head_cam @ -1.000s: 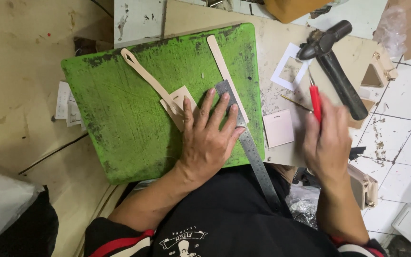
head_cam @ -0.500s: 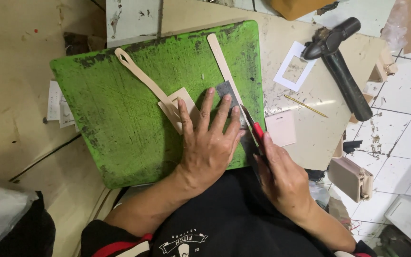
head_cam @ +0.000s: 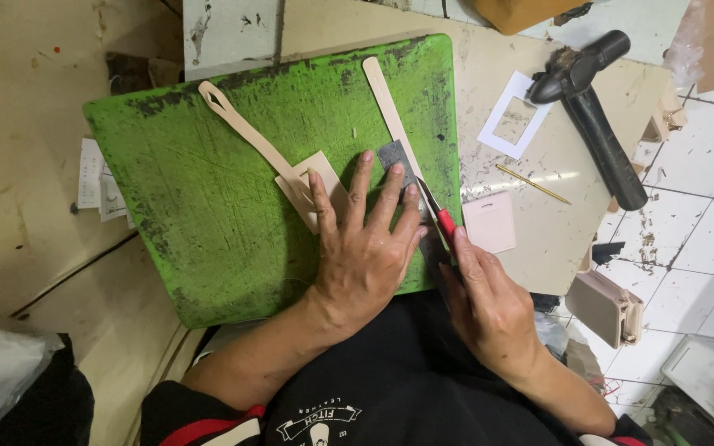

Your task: Cutting leather strips using a utility knife and ruler, followed by assembling small leather tags with paper inserts.

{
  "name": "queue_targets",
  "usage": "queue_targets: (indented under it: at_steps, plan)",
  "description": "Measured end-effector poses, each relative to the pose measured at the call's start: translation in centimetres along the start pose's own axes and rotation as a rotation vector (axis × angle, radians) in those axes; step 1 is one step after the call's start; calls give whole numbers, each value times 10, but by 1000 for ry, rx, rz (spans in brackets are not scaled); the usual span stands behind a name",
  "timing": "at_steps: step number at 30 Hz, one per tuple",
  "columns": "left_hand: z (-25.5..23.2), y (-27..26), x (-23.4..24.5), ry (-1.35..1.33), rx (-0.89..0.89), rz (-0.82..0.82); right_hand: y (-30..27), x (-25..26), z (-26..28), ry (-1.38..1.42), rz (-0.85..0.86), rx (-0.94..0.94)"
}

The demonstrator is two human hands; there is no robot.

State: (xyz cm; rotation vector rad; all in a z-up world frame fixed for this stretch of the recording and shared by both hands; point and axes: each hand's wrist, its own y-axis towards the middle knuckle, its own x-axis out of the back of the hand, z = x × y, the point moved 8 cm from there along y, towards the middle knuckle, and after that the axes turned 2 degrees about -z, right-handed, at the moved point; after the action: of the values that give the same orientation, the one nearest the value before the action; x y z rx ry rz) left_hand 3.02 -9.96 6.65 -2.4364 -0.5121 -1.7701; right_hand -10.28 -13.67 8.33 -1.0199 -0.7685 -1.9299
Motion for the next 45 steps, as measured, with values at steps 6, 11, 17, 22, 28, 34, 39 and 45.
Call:
queue_targets:
  at_steps: [6, 11, 17, 22, 28, 34, 39, 45]
  plan:
    - [0, 0, 0, 6, -1, -18, 3, 2, 1, 23, 4, 3]
    - [0, 1, 0, 15, -2, 2, 2, 1, 0, -21, 27, -10]
    - [0, 0, -2, -14, 11, 15, 10, 8, 2, -23, 145, -27]
    - [0, 0, -3, -12, 15, 17, 9, 7, -1, -57, 264, -54]
    - [0, 0, -2, -36, 20, -4, 2, 3, -7, -39, 387, -88]
    - [0, 1, -2, -47, 23, 20, -1, 8, -4, -103, 372, -82]
    - [0, 1, -2, -25, 27, 21, -5, 12, -3, -86, 374, -76]
    - [0, 2, -1, -32, 30, 4, -20, 11, -5, -135, 363, -82]
